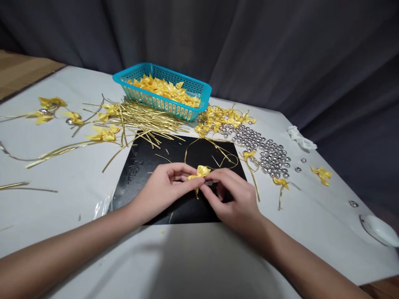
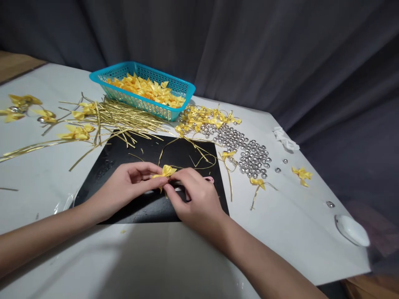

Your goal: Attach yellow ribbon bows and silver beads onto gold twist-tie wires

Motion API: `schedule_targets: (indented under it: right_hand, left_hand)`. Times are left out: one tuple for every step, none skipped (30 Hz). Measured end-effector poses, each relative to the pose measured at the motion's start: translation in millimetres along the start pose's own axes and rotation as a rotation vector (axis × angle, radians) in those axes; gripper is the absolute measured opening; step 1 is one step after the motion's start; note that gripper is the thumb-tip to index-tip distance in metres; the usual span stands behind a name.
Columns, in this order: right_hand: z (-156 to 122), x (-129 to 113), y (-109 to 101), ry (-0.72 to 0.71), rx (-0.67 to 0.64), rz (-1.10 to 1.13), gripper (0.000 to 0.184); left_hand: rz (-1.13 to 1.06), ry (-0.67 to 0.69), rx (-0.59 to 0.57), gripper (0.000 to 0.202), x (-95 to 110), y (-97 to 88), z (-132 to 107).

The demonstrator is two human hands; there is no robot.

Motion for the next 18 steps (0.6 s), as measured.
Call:
schedule_targets:
  right_hand:
    - [-0.2,11.7,3.8,0.160,-0.045,0.133,0.010]
    - [-2.0,22.6,8.5,0.323,-0.090,0.268,0.016]
    - [-5.0,31.3,13.6,0.473,-0.133,0.394,0.023]
    - [-8.1,37.1,18.1,0.600,-0.168,0.507,0.028]
    - [-10.9,40.5,21.9,0.704,-0.195,0.605,0.033]
    - [-13.2,42.1,25.1,0.789,-0.219,0.691,0.036]
    - [-14.9,42.3,27.7,0.856,-0.235,0.769,0.037]
    - [-15.9,41.6,29.8,0.908,-0.246,0.843,0.036]
    - [-16.0,40.6,31.2,0.945,-0.245,0.912,0.033]
    - [-15.4,39.7,31.7,0.967,-0.235,0.972,0.030]
    - [-14.1,39.1,31.4,0.976,-0.220,1.019,0.026]
    - [-12.6,38.7,30.7,0.977,-0.206,1.052,0.022]
    - [-11.2,38.3,30.0,0.975,-0.197,1.078,0.019]
    - [-10.1,37.7,29.5,0.975,-0.196,1.100,0.016]
    - [-9.5,36.8,29.3,0.977,-0.201,1.121,0.014]
    - [-9.0,35.5,29.2,0.979,-0.205,1.144,0.013]
    - [-8.8,34.2,29.1,0.978,-0.209,1.163,0.012]
    - [-9.0,32.9,29.2,0.976,-0.213,1.174,0.012]
  left_hand:
    - [-0.006,0.001,-0.005,0.016,0.5,-0.2,0.6]
    - [-0.004,0.008,-0.013,0.016,1.5,0.1,1.0]
    - [0.006,0.018,-0.026,0.016,2.6,0.9,1.0]
    - [0.025,0.023,-0.046,0.016,3.2,2.4,0.6]
    - [0.052,0.023,-0.068,0.017,2.9,4.2,-0.1]
    - [0.080,0.015,-0.088,0.018,1.7,5.9,-1.0]
    - [0.107,0.004,-0.103,0.019,-0.1,7.4,-1.9]
    - [0.132,-0.008,-0.113,0.020,-2.0,8.3,-2.7]
    - [0.154,-0.014,-0.119,0.020,-3.4,9.0,-3.5]
    - [0.174,-0.012,-0.127,0.021,-4.1,9.7,-4.2]
    - [0.193,-0.006,-0.136,0.021,-4.1,10.6,-4.7]
    - [0.209,0.002,-0.147,0.021,-3.6,11.4,-5.2]
    - [0.223,0.011,-0.154,0.021,-2.7,12.0,-5.4]
    - [0.234,0.019,-0.158,0.021,-1.5,12.3,-5.5]
    - [0.242,0.025,-0.159,0.021,-0.2,12.3,-5.6]
    - [0.251,0.032,-0.158,0.020,1.2,12.3,-5.6]
    - [0.260,0.039,-0.161,0.019,2.3,12.7,-5.7]
    - [0.269,0.046,-0.168,0.017,3.2,13.4,-6.0]
Point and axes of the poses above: each hand's wrist, its own z-axis towards the middle knuckle, its own y-axis out of the palm, x = y × z, the point moved 8 cm from there along z, towards the middle knuckle, and after that the axes turned 6 degrees about x, right-handed, at the moved point
